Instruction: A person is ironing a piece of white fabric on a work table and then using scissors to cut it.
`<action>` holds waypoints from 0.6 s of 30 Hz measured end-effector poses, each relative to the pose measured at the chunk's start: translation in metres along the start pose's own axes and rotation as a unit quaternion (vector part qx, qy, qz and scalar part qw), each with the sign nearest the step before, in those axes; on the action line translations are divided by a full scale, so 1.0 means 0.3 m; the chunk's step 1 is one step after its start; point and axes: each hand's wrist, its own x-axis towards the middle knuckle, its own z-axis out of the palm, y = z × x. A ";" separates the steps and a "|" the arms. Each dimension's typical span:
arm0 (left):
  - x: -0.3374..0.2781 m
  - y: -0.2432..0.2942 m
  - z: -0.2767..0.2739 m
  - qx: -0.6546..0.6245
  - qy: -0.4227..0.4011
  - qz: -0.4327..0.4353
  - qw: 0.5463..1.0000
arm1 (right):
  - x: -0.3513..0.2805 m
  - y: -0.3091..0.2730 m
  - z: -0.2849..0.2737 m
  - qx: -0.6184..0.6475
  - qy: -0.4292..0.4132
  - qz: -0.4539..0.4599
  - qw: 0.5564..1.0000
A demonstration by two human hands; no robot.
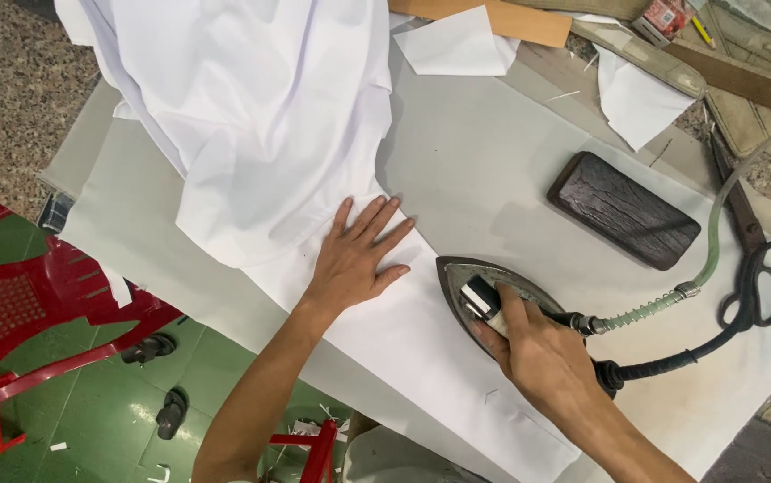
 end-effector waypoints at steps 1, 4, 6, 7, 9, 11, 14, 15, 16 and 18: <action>-0.003 -0.003 0.002 0.000 0.000 -0.001 1.000 | 0.014 -0.015 -0.002 -0.001 -0.001 -0.001 1.000; -0.003 -0.009 0.007 -0.005 -0.010 -0.003 1.000 | 0.052 -0.046 -0.010 -0.010 0.031 -0.017 0.999; 0.000 -0.021 0.000 0.031 0.009 -0.001 0.999 | 0.075 -0.066 -0.016 -0.010 0.069 -0.031 0.997; -0.006 -0.028 0.018 0.031 0.009 -0.002 0.999 | 0.080 -0.085 -0.049 -0.010 0.068 -0.031 0.997; -0.016 -0.042 0.055 -0.016 -0.001 -0.051 0.999 | 0.091 -0.122 -0.114 -0.030 0.010 -0.006 0.999; -0.024 -0.037 0.050 -0.016 0.001 -0.055 0.998 | 0.097 -0.135 -0.146 -0.015 -0.010 -0.003 1.000; -0.040 -0.034 0.054 -0.015 0.009 -0.059 0.998 | 0.097 -0.141 -0.164 0.008 -0.034 0.003 0.999; -0.046 -0.034 0.058 -0.014 0.015 -0.060 0.998 | 0.097 -0.141 -0.164 0.017 -0.038 0.005 0.999; -0.046 -0.035 0.059 -0.014 0.016 -0.061 0.998 | 0.097 -0.140 -0.168 0.016 -0.038 0.004 0.999; -0.047 -0.038 0.064 -0.016 0.016 -0.061 0.998 | 0.098 -0.140 -0.174 0.028 -0.061 0.008 0.998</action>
